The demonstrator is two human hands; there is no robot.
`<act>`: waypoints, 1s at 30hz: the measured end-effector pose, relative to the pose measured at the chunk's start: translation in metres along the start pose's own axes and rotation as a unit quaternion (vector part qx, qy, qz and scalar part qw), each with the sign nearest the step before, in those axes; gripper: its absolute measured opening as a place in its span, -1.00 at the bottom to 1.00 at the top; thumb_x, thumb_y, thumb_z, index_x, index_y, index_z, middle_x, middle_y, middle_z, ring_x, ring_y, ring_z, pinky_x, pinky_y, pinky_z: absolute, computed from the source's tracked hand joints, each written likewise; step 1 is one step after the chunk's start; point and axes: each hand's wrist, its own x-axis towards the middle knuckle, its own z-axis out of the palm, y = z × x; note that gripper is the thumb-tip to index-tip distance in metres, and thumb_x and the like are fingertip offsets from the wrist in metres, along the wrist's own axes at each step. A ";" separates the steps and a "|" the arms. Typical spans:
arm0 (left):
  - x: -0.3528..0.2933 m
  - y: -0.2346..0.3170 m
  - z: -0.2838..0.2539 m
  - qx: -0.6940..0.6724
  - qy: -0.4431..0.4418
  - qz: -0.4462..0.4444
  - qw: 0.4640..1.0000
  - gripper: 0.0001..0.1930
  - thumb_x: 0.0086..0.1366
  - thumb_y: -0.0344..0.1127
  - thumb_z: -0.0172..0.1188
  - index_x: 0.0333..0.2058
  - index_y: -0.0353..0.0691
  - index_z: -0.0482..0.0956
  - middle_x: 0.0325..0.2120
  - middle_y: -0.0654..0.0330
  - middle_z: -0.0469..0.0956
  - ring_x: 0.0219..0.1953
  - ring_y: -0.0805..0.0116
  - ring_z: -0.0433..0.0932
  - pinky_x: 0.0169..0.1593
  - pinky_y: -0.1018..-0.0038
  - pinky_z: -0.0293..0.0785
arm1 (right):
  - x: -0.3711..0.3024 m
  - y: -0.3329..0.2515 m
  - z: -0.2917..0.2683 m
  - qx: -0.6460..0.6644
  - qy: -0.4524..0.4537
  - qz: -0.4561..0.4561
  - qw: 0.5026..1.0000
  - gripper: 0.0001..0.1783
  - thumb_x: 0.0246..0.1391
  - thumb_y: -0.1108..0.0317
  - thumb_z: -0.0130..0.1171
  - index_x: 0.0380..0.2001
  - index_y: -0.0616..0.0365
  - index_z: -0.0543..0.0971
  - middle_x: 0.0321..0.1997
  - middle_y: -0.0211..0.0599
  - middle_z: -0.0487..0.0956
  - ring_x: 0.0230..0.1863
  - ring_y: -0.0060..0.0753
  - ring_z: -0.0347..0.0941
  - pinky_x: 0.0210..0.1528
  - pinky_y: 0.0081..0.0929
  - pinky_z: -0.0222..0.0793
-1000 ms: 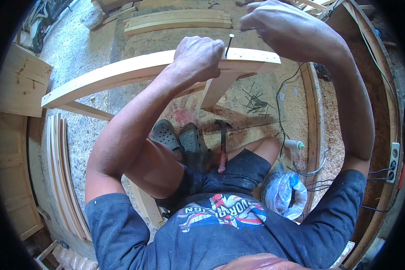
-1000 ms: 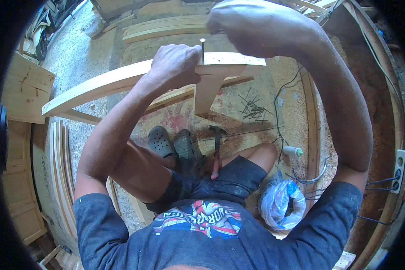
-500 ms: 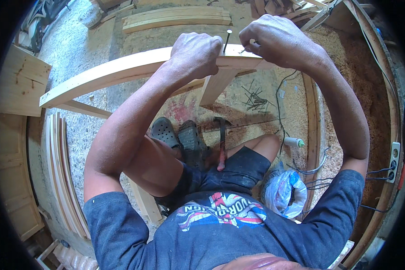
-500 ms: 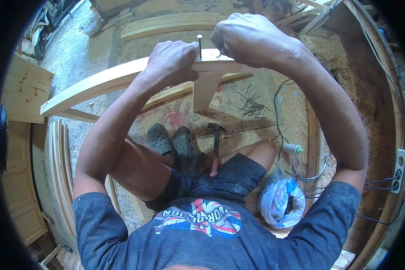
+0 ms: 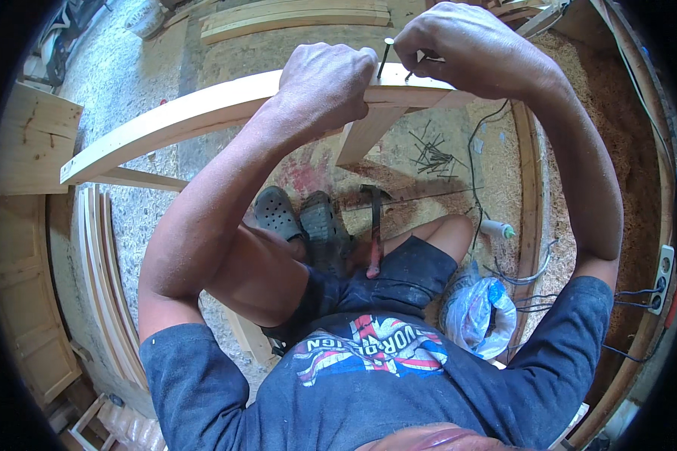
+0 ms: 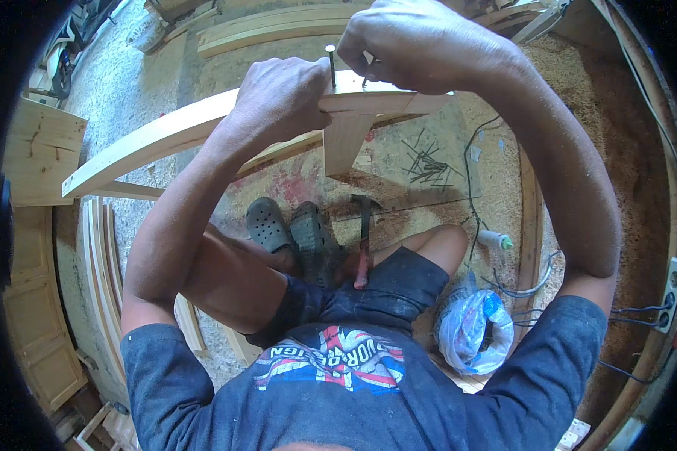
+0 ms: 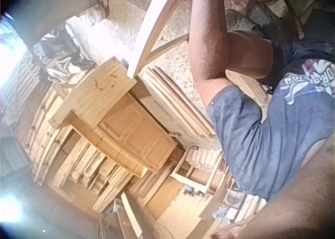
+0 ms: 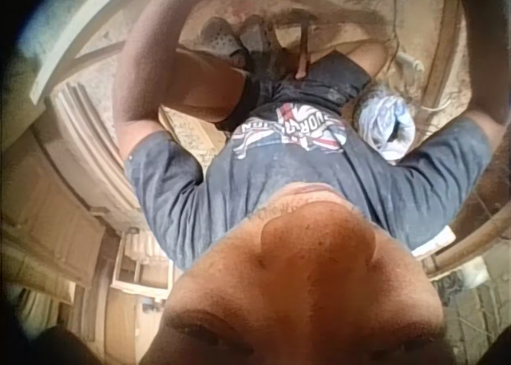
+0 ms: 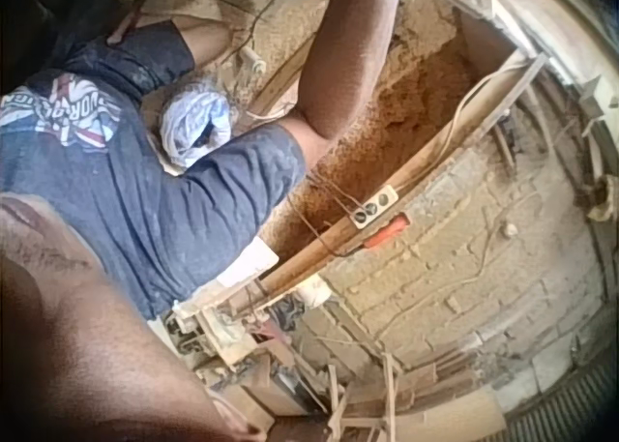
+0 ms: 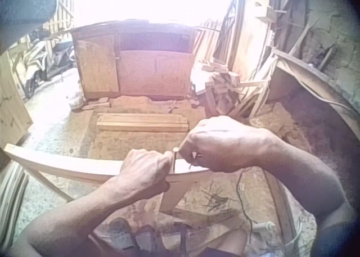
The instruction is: Assembling a wooden frame using glue, hammer, nails, and a power drill in a workshop.
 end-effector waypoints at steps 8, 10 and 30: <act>0.000 0.002 -0.003 0.007 0.010 -0.010 1.000 -0.70 0.02 -0.29 0.43 -0.23 -0.23 0.69 -0.36 0.00 0.73 -0.25 0.05 0.75 -0.15 0.19 0.65 | 0.006 0.020 0.008 0.026 -0.008 0.017 0.999 -0.86 0.16 0.37 0.20 -0.39 0.20 0.66 -0.43 -0.03 0.65 -0.27 0.03 0.64 -0.14 -0.15 0.51; 0.000 0.001 -0.001 0.005 0.008 -0.009 1.000 -0.69 0.02 -0.30 0.43 -0.23 -0.23 0.69 -0.37 0.00 0.73 -0.25 0.05 0.75 -0.15 0.19 0.65 | 0.006 0.022 0.011 0.030 -0.005 0.009 0.999 -0.85 0.16 0.37 0.20 -0.39 0.22 0.66 -0.43 -0.02 0.65 -0.27 0.04 0.64 -0.14 -0.15 0.51; 0.000 0.004 0.001 0.001 0.024 -0.006 1.000 -0.73 0.01 -0.34 0.41 -0.25 -0.22 0.71 -0.42 -0.02 0.71 -0.30 0.05 0.75 -0.19 0.18 0.66 | 0.010 0.013 -0.001 0.035 -0.069 0.037 0.996 -0.85 0.19 0.42 0.20 -0.42 0.26 0.63 -0.48 -0.04 0.63 -0.36 -0.01 0.62 -0.22 -0.19 0.48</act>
